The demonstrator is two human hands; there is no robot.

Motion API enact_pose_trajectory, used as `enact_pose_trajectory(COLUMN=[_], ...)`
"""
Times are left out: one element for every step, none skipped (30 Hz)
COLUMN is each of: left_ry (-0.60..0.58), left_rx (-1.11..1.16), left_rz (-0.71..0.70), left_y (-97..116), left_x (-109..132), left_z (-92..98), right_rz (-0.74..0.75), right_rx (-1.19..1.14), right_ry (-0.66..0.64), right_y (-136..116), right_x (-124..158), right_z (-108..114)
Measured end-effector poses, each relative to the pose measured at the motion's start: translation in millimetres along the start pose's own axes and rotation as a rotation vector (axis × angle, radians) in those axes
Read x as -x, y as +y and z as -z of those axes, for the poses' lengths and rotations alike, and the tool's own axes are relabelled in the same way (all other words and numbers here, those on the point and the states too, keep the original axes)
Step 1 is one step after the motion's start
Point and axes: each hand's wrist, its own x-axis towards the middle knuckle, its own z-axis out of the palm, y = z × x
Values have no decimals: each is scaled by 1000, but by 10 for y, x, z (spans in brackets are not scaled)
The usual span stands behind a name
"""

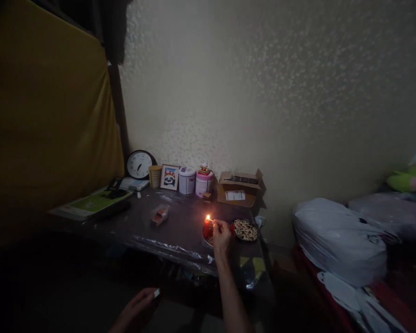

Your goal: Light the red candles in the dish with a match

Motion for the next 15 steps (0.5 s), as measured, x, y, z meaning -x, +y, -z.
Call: enact_pose_trajectory(left_ry=[-6, -9, -8, -7, -7, -5, -5, -10, -11, -11, -7, -4, 1, 8, 15], left_rx=[7, 14, 18, 19, 16, 14, 13, 13, 13, 13, 13, 13, 15, 19, 23], left_rz=[-5, -5, -3, 5, 18, 30, 39, 46, 51, 50, 44, 34, 23, 12, 5], left_y=[-6, -18, -32, -47, -62, -75, -84, -90, -92, -92, -91, -89, -86, -83, -80], left_x=[-9, -23, -43, -66, -90, -111, -129, -141, -147, -146, -139, -128, -115, -102, -91], left_z=[7, 20, 37, 56, 76, 94, 109, 121, 128, 130, 127, 121, 113, 103, 93], right_rz=[-1, -2, -3, -4, -6, -8, -11, -14, -17, -19, -21, -22, -23, -24, -26], right_rx=[-3, -7, -11, -15, -18, -20, -22, -24, -26, -29, -33, -37, -41, -45, -49], right_ry=[-2, -4, -7, -9, -12, -13, -12, -10, -8, -5, -3, -2, -3, -5, -7], right_y=[-3, -8, -13, -19, -26, -34, -43, -53, -63, -72, -81, -90, -99, -110, -123], right_x=[0, 1, 2, 3, 4, 6, 7, 8, 9, 10, 12, 13, 16, 20, 25], right_z=[-1, -1, -2, -2, -2, -2, -2, -2, -2, -2, -2, -2, -1, 0, 3])
